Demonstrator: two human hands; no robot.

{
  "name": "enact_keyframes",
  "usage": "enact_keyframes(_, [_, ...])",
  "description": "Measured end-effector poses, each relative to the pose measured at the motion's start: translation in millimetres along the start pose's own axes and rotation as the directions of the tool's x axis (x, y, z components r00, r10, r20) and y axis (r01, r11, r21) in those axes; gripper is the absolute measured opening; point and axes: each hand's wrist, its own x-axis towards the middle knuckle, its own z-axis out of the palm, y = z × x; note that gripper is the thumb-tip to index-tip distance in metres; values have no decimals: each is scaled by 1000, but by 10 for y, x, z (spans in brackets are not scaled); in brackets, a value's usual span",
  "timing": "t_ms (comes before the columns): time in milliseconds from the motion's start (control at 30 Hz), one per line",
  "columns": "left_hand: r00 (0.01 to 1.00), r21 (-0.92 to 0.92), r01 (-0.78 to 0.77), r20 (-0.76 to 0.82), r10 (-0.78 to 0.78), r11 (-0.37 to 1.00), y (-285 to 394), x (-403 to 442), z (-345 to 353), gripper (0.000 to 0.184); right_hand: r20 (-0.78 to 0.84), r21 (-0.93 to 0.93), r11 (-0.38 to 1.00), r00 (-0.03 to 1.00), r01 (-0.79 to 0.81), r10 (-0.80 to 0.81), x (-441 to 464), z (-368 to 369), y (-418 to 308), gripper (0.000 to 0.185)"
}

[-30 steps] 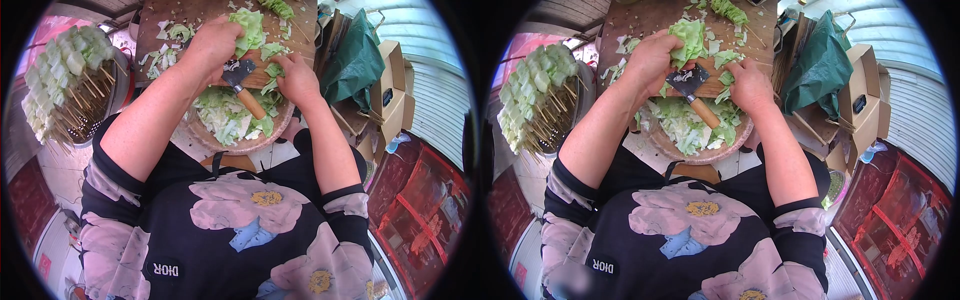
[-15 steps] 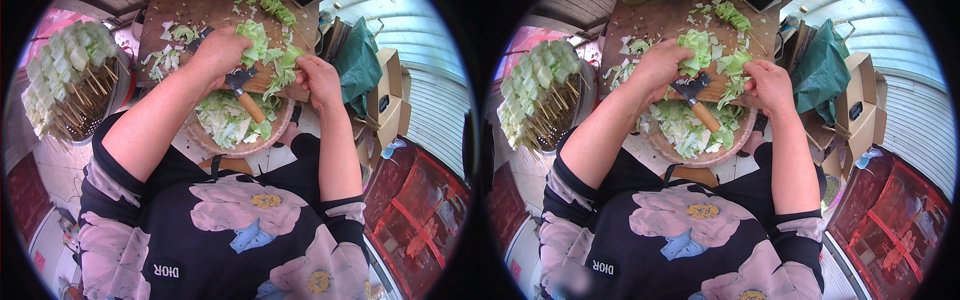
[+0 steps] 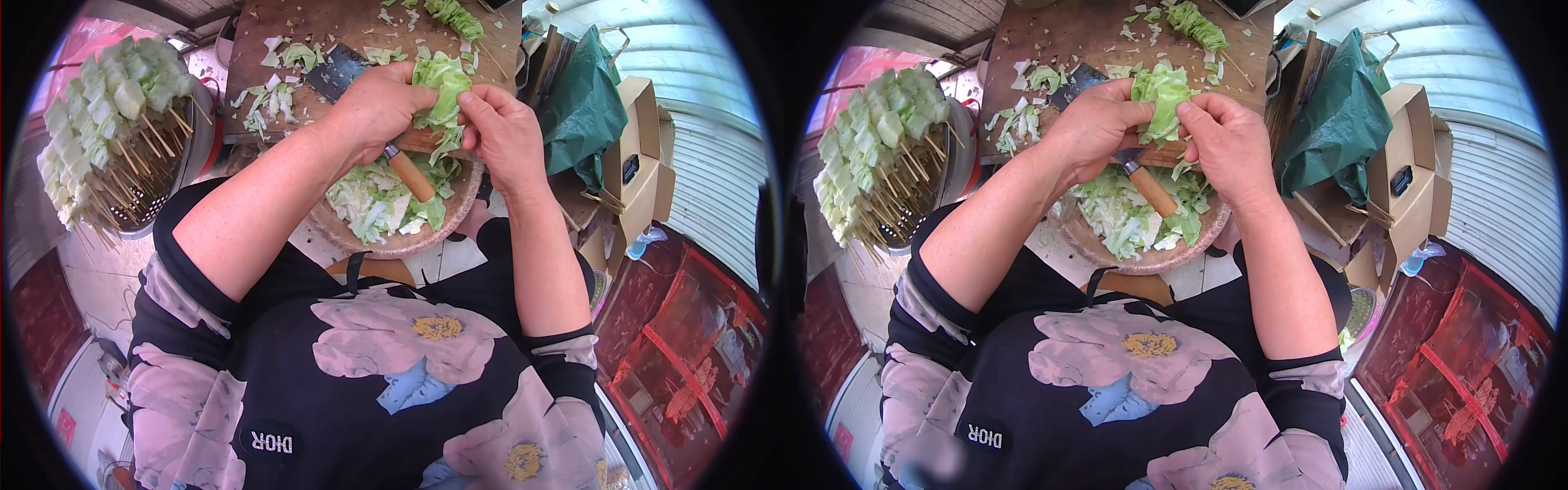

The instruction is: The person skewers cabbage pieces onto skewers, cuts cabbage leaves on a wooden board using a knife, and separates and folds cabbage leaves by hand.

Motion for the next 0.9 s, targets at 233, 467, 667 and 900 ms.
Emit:
enact_keyframes(233, [996, 0, 17, 85, -17, 1000, 37, -32, -94, 27, -123, -59, 997, 991, 45, -51, 2, 79, 64, 21])
enact_keyframes(467, [996, 168, -91, 28, 88, 982, -1, -54, 21, 29, -87, -112, 991, 993, 67, -77, -39, 109, 16, 20])
enact_keyframes(667, [974, 243, -157, -125, 191, 957, 35, 70, -77, 24, -133, -161, 987, 990, 17, -39, 60, -141, -142, 17])
enact_keyframes(900, [945, 65, -271, -170, 278, 960, 312, 36, -207, 24, -177, -523, 852, 973, 33, -147, 419, -323, 368, 21])
